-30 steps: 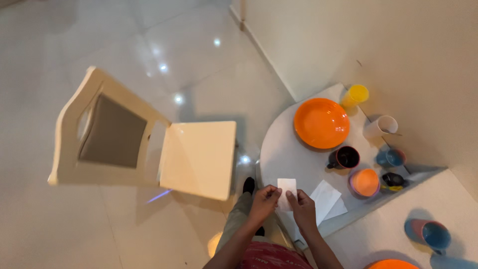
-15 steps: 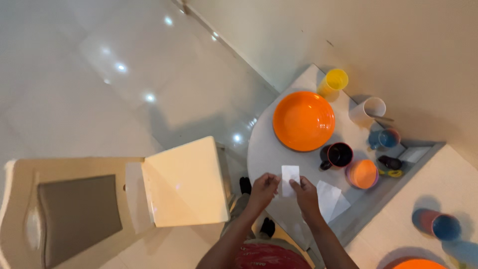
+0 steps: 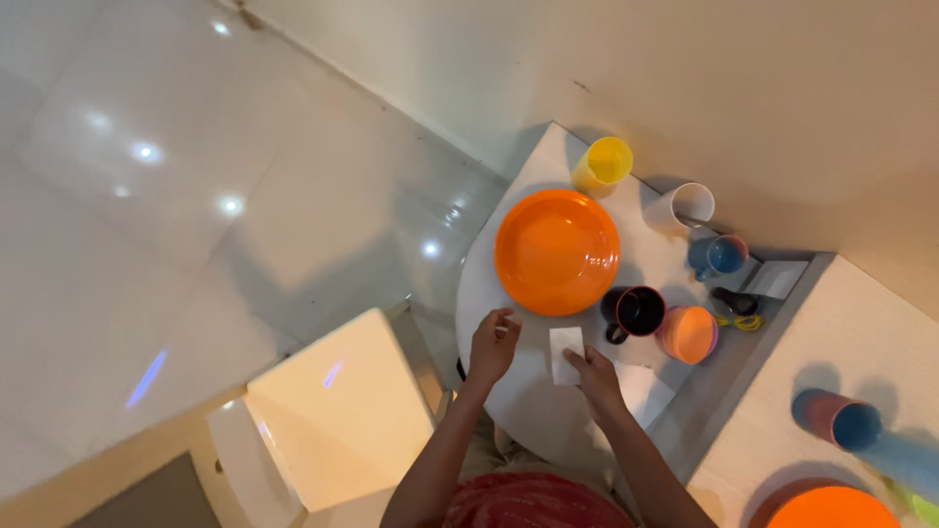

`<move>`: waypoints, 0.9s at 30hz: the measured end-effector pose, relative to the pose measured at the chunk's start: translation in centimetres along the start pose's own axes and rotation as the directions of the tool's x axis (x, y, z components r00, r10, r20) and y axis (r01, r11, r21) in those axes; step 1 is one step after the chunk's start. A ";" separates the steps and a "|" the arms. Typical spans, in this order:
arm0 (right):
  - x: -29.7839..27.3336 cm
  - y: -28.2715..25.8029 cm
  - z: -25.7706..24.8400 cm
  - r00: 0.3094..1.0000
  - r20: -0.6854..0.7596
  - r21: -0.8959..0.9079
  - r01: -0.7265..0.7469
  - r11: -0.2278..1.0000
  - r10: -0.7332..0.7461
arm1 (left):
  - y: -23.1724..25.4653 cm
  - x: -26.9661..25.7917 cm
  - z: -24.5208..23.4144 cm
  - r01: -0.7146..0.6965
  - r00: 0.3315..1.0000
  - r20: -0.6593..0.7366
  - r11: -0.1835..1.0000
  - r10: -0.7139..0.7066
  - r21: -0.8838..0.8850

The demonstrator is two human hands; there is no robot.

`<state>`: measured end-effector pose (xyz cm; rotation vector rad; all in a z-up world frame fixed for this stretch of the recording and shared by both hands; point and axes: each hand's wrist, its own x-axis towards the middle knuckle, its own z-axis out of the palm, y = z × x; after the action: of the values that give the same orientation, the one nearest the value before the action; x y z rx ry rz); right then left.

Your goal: The person wipes the interior of a green bowl with a paper towel, picks up and wipes a spoon, and then holds an orange plate while repeatedly wiping its surface with the towel.

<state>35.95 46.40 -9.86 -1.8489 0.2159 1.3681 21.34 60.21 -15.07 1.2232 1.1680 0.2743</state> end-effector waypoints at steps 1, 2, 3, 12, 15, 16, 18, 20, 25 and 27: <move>0.8 -0.1 -0.3 1.000 -0.009 0.007 -0.004 1.000 0.004 | -0.4 0.9 0.3 0.002 1.000 0.011 1.000 -0.002 0.003; 1.7 -0.2 -0.5 1.000 0.001 0.023 -0.004 1.000 0.004 | -0.8 2.0 0.4 -0.017 1.000 -0.001 0.999 0.017 0.041; 2.6 -0.4 -0.5 1.000 0.011 0.039 -0.003 0.999 0.003 | -1.3 3.1 0.6 -0.035 0.999 -0.013 0.996 0.036 0.078; 10.3 0.9 -2.1 0.973 -0.110 -0.126 0.190 0.974 -0.204 | -1.8 7.7 3.2 -0.146 0.961 -0.153 0.892 0.231 0.427; 11.2 1.7 -1.6 0.947 -0.154 -0.213 0.249 0.945 -0.284 | -0.2 8.9 3.7 -0.118 0.956 -0.180 0.866 0.231 0.487; 11.3 1.9 -1.5 0.948 -0.152 -0.210 0.244 0.947 -0.278 | 0.3 9.2 3.7 -0.114 0.957 -0.180 0.864 0.228 0.491; 11.1 2.1 -1.2 0.972 -0.190 -0.198 0.102 0.975 -0.141 | 1.3 9.6 3.7 -0.130 0.936 -0.218 0.845 0.277 0.519; 11.0 2.1 -0.8 0.974 -0.199 -0.189 0.068 0.980 -0.106 | 2.3 10.0 3.8 -0.026 0.953 -0.240 0.837 0.187 0.547; 11.2 1.8 -0.4 0.961 -0.227 -0.104 0.137 0.985 -0.157 | 2.8 11.1 3.6 0.064 0.944 -0.292 0.784 0.153 0.617; 11.0 1.5 -0.4 0.966 -0.243 -0.148 0.053 0.988 -0.088 | 2.0 11.4 3.6 0.087 0.954 -0.275 0.768 0.119 0.635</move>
<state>39.81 48.57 -20.11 -2.1265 0.1837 1.1246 30.05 67.02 -19.95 1.8433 1.5930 0.0629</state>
